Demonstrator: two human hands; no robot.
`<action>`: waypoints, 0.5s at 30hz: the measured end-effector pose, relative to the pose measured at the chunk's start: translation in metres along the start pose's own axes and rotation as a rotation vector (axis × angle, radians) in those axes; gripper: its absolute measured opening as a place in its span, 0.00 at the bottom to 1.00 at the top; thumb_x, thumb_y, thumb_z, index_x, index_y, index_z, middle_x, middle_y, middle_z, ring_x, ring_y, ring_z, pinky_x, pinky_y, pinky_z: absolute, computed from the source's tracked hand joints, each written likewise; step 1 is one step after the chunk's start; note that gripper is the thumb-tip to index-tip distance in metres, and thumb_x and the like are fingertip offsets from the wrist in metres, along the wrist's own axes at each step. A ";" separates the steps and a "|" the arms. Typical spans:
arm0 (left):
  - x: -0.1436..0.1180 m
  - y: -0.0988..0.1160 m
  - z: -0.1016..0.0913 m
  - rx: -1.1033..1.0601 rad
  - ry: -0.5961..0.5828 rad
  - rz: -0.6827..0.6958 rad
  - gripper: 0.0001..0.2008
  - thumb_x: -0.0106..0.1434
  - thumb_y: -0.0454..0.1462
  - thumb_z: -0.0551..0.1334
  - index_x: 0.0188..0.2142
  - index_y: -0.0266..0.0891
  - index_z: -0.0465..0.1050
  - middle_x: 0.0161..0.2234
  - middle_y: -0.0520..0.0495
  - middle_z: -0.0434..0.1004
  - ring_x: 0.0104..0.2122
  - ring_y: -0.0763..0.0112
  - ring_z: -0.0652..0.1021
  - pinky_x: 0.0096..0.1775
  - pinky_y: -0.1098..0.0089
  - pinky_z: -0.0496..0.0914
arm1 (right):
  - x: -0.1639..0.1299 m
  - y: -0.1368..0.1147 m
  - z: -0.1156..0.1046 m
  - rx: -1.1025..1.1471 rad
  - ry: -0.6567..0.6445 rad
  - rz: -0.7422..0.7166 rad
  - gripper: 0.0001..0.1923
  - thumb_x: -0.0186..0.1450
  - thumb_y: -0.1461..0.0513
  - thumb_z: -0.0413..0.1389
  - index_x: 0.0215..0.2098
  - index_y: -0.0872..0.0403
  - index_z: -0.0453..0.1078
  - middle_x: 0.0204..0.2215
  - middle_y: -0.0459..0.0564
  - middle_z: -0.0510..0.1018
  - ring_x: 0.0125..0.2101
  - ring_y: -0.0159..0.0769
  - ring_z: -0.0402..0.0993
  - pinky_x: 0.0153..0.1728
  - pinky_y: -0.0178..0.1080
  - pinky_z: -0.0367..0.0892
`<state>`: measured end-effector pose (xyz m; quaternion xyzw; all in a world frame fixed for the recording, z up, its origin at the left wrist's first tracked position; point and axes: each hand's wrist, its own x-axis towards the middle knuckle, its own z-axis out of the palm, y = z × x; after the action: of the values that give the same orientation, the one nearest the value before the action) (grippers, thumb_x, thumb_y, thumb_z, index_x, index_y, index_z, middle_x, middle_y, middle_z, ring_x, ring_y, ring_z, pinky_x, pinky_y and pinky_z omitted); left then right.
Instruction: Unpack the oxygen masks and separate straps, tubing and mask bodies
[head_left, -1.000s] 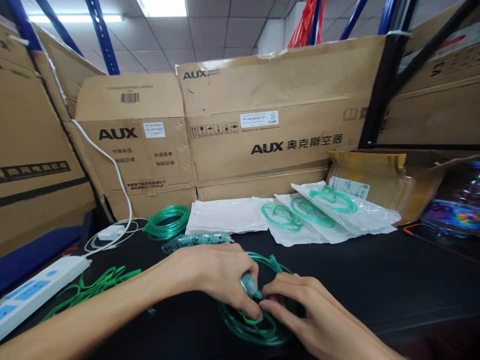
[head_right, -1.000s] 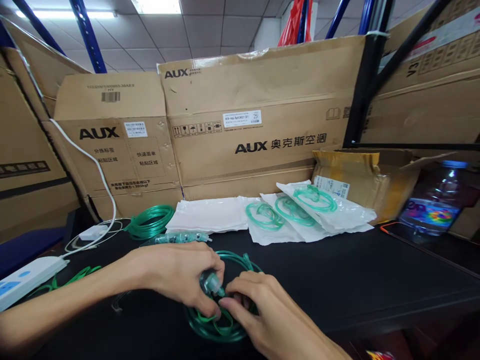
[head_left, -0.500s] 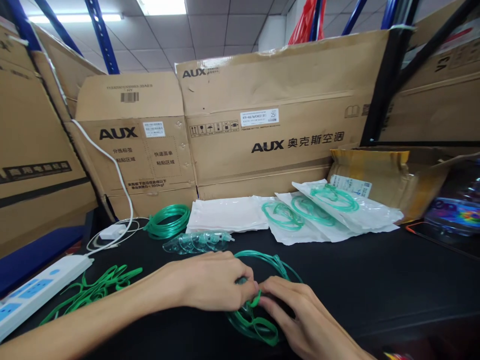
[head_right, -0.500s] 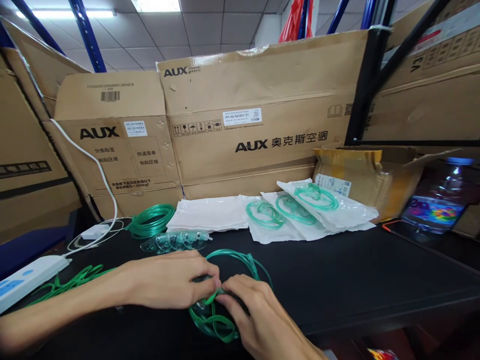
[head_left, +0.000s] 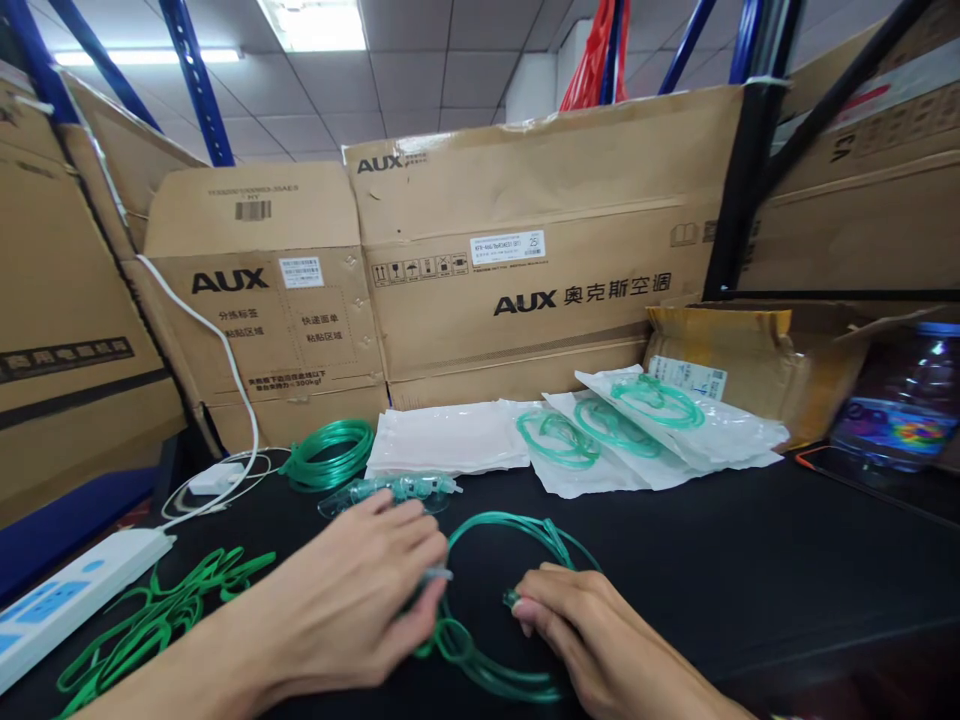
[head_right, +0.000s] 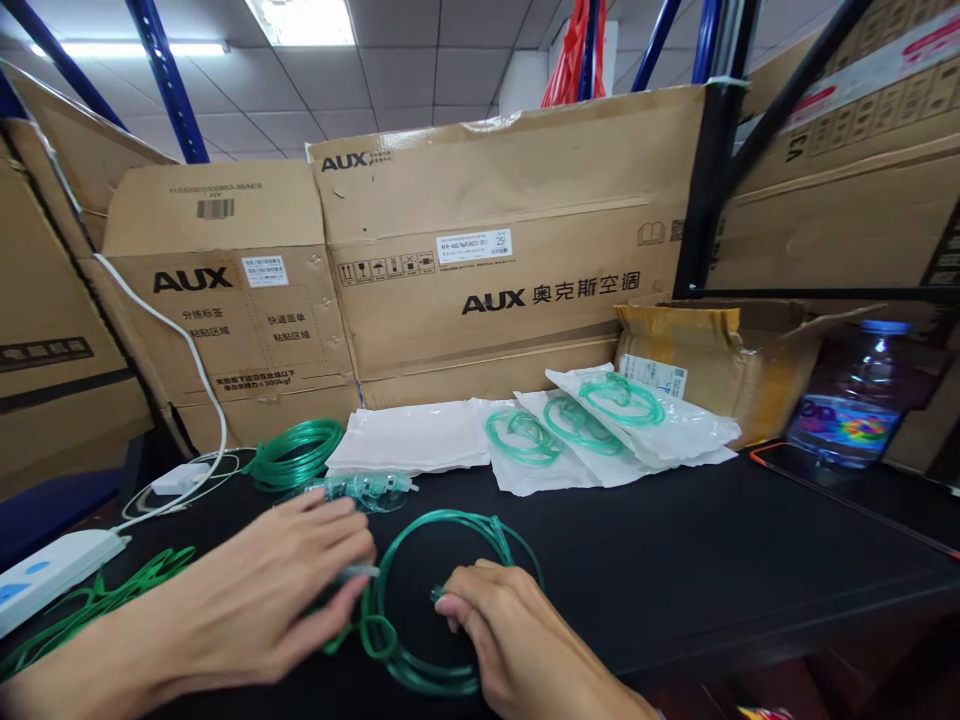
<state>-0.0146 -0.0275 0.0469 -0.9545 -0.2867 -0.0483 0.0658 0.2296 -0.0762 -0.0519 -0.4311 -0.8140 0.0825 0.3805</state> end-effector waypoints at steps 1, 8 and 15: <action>-0.006 -0.005 -0.001 -0.042 0.001 -0.073 0.12 0.73 0.40 0.50 0.36 0.43 0.69 0.35 0.49 0.76 0.38 0.62 0.75 0.50 0.58 0.64 | -0.002 0.001 0.001 -0.010 0.016 -0.003 0.11 0.75 0.62 0.47 0.45 0.50 0.73 0.38 0.48 0.81 0.40 0.36 0.79 0.46 0.34 0.72; -0.001 -0.016 0.018 -0.311 -0.042 -0.207 0.13 0.75 0.43 0.49 0.44 0.48 0.72 0.43 0.53 0.78 0.45 0.63 0.76 0.51 0.61 0.66 | 0.007 -0.002 0.005 -0.104 -0.040 -0.017 0.14 0.67 0.58 0.63 0.50 0.49 0.74 0.42 0.48 0.80 0.44 0.37 0.80 0.48 0.34 0.73; 0.016 0.012 0.010 -0.110 0.186 -0.039 0.13 0.75 0.43 0.51 0.48 0.44 0.73 0.46 0.48 0.77 0.51 0.58 0.73 0.54 0.55 0.64 | 0.026 -0.007 -0.046 -0.089 -0.033 -0.009 0.10 0.73 0.58 0.53 0.42 0.50 0.76 0.40 0.48 0.79 0.43 0.36 0.78 0.45 0.34 0.73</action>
<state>0.0064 -0.0275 0.0379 -0.9424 -0.2949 -0.1534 0.0386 0.2483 -0.0689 -0.0022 -0.4424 -0.8251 0.0514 0.3476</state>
